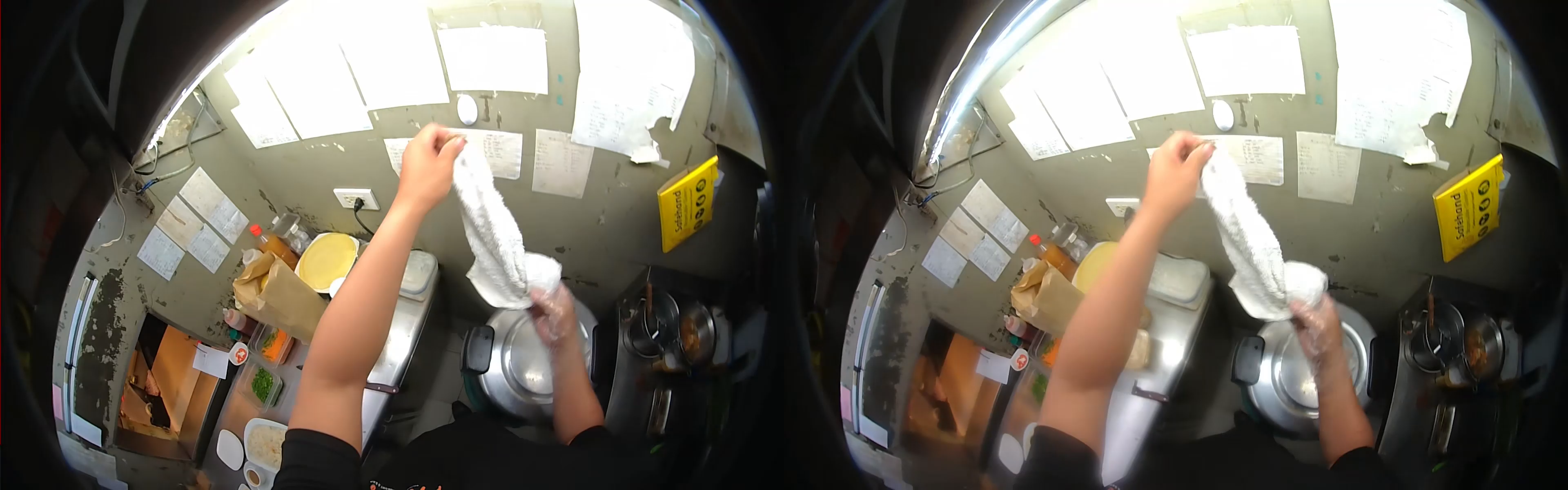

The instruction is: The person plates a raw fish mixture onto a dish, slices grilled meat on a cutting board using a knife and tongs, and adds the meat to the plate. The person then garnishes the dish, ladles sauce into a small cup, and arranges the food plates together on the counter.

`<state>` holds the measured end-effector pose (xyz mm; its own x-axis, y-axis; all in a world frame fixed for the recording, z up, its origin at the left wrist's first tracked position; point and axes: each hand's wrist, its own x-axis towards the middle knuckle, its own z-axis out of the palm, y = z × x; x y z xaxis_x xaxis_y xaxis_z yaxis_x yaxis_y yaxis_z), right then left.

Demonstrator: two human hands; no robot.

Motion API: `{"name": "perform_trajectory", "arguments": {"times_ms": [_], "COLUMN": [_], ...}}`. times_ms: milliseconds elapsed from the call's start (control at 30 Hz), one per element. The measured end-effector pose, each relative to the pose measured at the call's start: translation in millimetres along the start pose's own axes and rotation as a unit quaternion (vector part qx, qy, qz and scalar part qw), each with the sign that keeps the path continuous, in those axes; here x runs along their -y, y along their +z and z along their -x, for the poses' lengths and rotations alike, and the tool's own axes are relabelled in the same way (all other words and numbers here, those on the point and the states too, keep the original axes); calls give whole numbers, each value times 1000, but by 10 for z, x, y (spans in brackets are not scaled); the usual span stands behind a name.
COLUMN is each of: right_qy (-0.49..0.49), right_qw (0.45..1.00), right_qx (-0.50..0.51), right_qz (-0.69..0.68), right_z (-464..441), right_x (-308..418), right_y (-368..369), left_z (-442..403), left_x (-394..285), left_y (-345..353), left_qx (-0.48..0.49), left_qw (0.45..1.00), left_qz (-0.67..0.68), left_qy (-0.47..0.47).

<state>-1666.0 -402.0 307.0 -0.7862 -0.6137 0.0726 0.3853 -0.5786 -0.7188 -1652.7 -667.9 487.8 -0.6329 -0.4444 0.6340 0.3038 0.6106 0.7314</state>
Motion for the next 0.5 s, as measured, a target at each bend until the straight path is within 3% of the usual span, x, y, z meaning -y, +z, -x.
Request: {"name": "perform_trajectory", "arguments": {"times_ms": [200, 333, 367, 433, 467, 500], "right_qy": [65, 66, 65, 71, 73, 86], "right_qw": [997, 997, 997, 993, 994, 992], "right_qx": [14, -17, -28, -73, -65, -63], "right_qz": [37, 44, 34, 57, 55, 65], "right_z": [-25, -189, -195, -249, -288, -328], "right_x": [-125, -279, -310, -417, -490, -549], "right_y": [404, 167, 123, -24, -97, -148], "left_z": [-681, -810, -837, -980, -934, -763], "left_x": [134, 484, 485, 858, 793, 721], "left_y": [385, 520, 571, 832, 895, 834], "left_qx": [-63, -43, -72, -151, -236, -256], "left_qw": [993, 935, 938, 953, 932, 929], "left_qz": [-12, 219, 170, 130, 141, 134], "left_qy": [-104, -275, -293, -226, -236, -233]}}
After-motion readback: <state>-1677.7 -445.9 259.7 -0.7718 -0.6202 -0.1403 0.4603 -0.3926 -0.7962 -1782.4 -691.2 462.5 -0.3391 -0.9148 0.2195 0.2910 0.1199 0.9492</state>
